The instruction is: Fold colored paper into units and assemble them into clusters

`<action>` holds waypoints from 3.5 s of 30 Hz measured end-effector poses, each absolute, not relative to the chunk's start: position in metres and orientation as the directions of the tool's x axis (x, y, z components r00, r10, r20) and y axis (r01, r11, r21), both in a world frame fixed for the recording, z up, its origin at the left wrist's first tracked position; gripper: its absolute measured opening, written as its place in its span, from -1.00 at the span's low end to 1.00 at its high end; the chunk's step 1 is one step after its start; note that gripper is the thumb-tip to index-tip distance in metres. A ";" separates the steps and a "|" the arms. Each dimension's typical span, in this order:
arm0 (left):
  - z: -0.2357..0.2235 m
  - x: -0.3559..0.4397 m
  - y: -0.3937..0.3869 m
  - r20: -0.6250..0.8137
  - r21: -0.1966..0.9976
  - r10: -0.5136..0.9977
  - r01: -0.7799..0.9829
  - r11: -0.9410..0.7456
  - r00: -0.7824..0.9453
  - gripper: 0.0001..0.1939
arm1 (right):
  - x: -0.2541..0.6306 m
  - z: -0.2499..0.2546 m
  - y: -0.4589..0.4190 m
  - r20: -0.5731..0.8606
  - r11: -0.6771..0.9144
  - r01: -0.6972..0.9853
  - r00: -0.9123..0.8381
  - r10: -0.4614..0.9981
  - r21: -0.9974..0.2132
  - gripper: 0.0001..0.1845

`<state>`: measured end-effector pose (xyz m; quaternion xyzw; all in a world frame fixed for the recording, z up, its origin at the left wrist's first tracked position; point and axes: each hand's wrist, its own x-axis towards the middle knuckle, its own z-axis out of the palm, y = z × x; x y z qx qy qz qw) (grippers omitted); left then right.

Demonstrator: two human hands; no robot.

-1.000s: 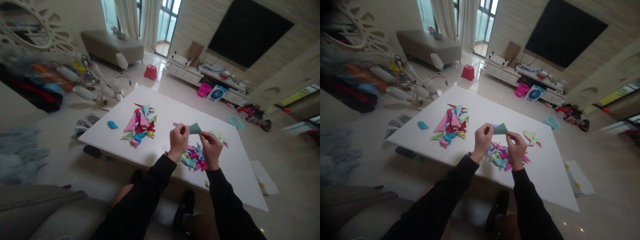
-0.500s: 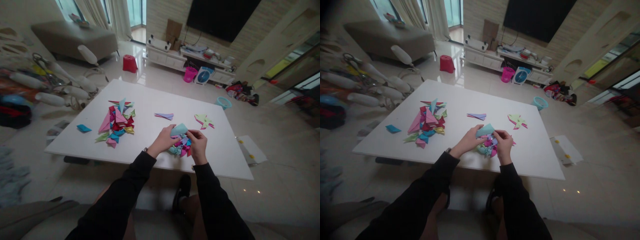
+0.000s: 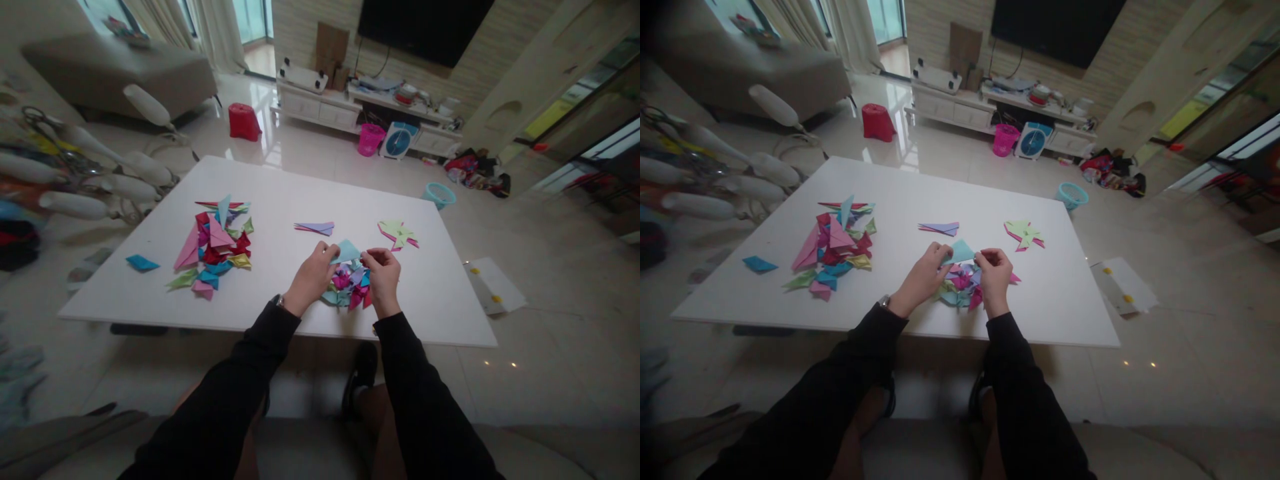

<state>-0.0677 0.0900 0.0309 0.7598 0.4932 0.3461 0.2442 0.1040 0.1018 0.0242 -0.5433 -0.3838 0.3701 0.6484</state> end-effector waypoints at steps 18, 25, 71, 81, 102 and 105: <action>0.032 -0.071 0.100 0.316 0.806 0.925 0.455 -0.378 0.210 -0.92 | 0.110 0.017 0.105 0.061 0.054 0.028 0.341 0.938 -0.998 -0.70; 0.036 -0.074 0.097 0.141 0.893 0.957 0.385 -0.234 0.254 -0.83 | 0.104 0.021 0.100 0.005 0.008 -0.017 0.217 0.976 -1.000 -0.58; 0.025 -0.064 0.101 -0.032 0.969 0.976 -0.233 0.083 0.214 -0.54 | 0.091 0.026 0.093 0.000 0.017 -0.108 0.151 0.989 -0.994 -0.60; 0.027 -0.062 0.104 -0.145 0.911 0.964 -0.350 0.218 0.223 -0.54 | 0.097 0.018 0.099 -0.025 0.001 -0.101 0.260 0.965 -0.995 -0.65; 0.026 -0.066 0.103 -0.131 0.924 0.983 -0.343 0.168 0.127 -0.55 | 0.096 0.021 0.096 0.011 0.043 -0.112 0.267 0.964 -0.993 -0.75; 0.024 -0.066 0.105 -0.132 0.928 0.986 -0.336 0.158 0.102 -0.56 | 0.097 0.020 0.096 0.014 0.043 -0.107 0.266 0.964 -0.993 -0.76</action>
